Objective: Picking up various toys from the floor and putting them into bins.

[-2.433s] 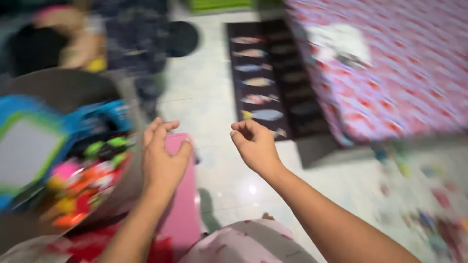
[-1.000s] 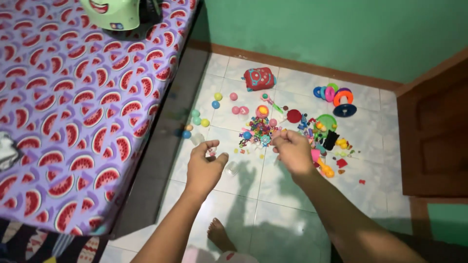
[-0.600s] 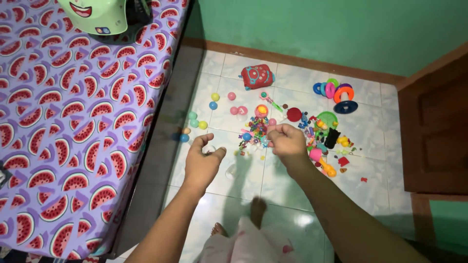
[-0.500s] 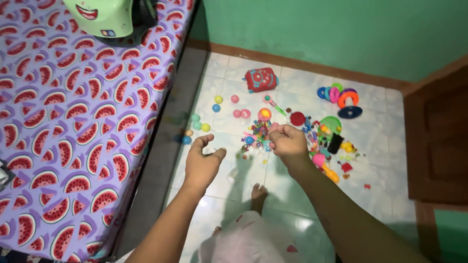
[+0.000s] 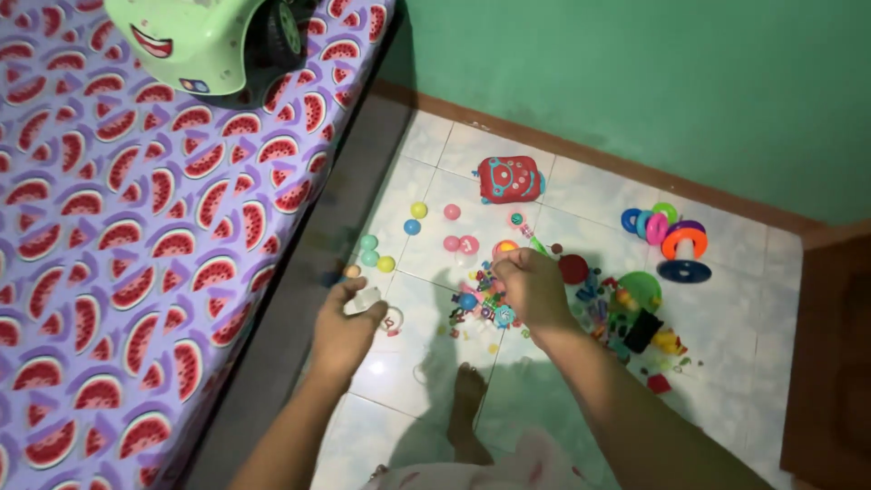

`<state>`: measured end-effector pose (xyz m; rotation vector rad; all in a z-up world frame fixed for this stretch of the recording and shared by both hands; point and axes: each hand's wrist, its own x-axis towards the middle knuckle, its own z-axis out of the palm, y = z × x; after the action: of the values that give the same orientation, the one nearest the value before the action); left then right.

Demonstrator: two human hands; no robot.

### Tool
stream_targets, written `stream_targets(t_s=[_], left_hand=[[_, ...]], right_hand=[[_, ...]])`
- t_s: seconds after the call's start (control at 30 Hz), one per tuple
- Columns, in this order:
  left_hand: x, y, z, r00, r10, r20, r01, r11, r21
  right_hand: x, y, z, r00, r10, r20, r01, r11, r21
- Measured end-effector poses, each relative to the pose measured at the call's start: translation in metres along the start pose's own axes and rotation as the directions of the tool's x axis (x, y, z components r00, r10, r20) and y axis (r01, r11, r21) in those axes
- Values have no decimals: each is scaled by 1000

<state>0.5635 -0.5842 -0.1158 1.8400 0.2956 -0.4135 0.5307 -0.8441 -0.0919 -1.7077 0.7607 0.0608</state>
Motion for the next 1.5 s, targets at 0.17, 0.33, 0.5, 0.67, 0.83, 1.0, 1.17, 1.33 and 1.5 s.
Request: stream_targets(t_s=[0.17, 0.33, 0.5, 0.67, 0.83, 1.0, 1.17, 1.33, 1.5], left_hand=[[46, 0, 6, 989, -97, -111, 110, 987, 119], [84, -28, 9, 989, -55, -139, 64, 996, 61], [127, -78, 15, 980, -102, -170, 120, 988, 99], [178, -140, 21, 972, -116, -203, 140, 984, 108], [220, -191, 22, 957, -216, -193, 240, 964, 113], [269, -277, 21, 976, -83, -200, 127, 968, 215], [312, -325, 32, 928, -321, -189, 357, 911, 205], [351, -408, 58, 963, -153, -224, 219, 925, 310], [390, -468, 80, 955, -170, -243, 245, 915, 321]], right_hand=[[70, 0, -6, 999, -25, 33, 27, 998, -56], [115, 11, 20, 998, -56, 35, 62, 977, -205], [154, 44, 66, 990, 85, 114, -66, 984, -165], [204, 103, 123, 987, 2, 162, 18, 992, -124], [233, 141, 175, 980, 113, 161, -102, 992, -71], [260, 173, 228, 965, 199, 173, -146, 949, -279], [301, 247, 276, 956, 187, 227, -160, 978, -133], [334, 318, 312, 949, 210, 234, -172, 970, -174], [370, 378, 343, 936, 230, 264, -180, 963, -202]])
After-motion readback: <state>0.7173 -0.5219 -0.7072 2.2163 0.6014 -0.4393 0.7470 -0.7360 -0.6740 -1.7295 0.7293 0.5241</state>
